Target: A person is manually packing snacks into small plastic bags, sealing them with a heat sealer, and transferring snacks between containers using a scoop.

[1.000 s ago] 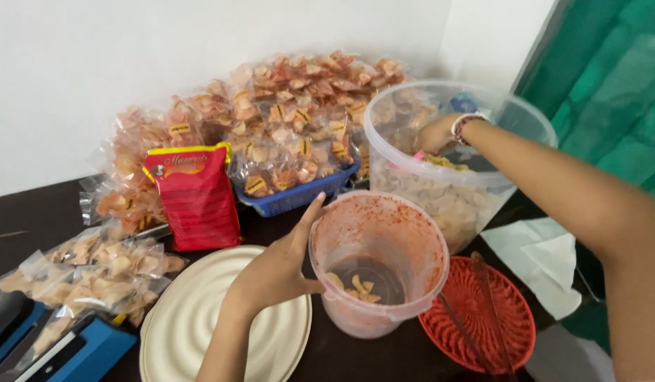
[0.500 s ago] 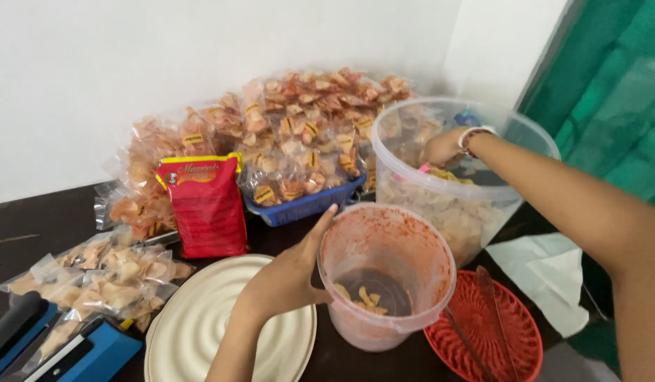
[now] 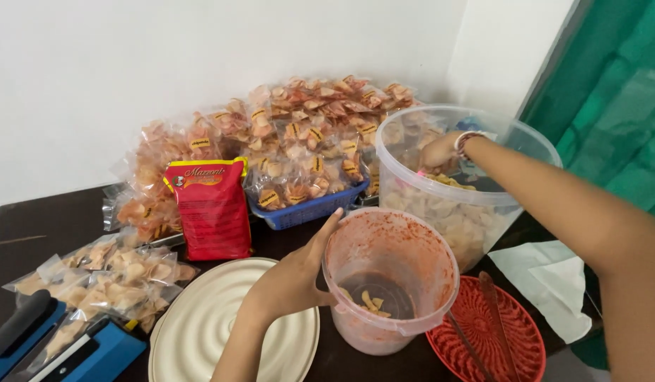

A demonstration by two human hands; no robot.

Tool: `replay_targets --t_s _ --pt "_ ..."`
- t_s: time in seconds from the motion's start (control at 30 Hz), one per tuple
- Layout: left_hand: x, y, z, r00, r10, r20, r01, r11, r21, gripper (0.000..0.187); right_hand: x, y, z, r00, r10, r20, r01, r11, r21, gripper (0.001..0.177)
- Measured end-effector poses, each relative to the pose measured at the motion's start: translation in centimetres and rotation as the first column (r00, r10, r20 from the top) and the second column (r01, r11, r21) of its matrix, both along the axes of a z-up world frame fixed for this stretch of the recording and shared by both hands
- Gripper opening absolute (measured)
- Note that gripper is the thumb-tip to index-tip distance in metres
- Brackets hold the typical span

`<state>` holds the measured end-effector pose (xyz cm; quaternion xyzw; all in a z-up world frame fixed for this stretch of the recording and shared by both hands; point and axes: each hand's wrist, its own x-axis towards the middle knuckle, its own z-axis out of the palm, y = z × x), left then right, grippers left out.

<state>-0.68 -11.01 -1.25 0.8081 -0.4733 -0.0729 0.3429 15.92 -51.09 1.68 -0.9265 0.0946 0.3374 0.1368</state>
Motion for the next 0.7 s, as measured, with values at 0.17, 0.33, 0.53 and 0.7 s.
replay_targets --t_s 0.17,0.33,0.53,0.7 --pt "0.3 0.0 -0.3 1.000 -0.027 0.004 0.027 0.999 -0.026 0.123 0.5 -2.3 0.9 0.992 0.000 -0.123 0.005 0.999 0.045 0.013" --pt "0.0 0.0 0.0 1.000 0.004 -0.006 -0.004 1.000 0.009 0.125 8.3 -5.5 -10.9 0.847 0.529 -0.051 -0.478 0.715 -0.510 0.025" --pt "-1.1 -0.4 1.4 0.995 0.102 -0.003 -0.101 0.988 0.115 0.126 -0.2 0.5 -0.5 0.785 0.620 0.021 -0.478 0.626 -0.616 0.033" --pt "-1.2 -0.4 2.0 0.995 0.098 0.015 -0.099 0.988 0.118 0.125 0.2 0.6 -1.3 0.873 0.488 0.018 -0.409 0.752 -0.517 0.035"
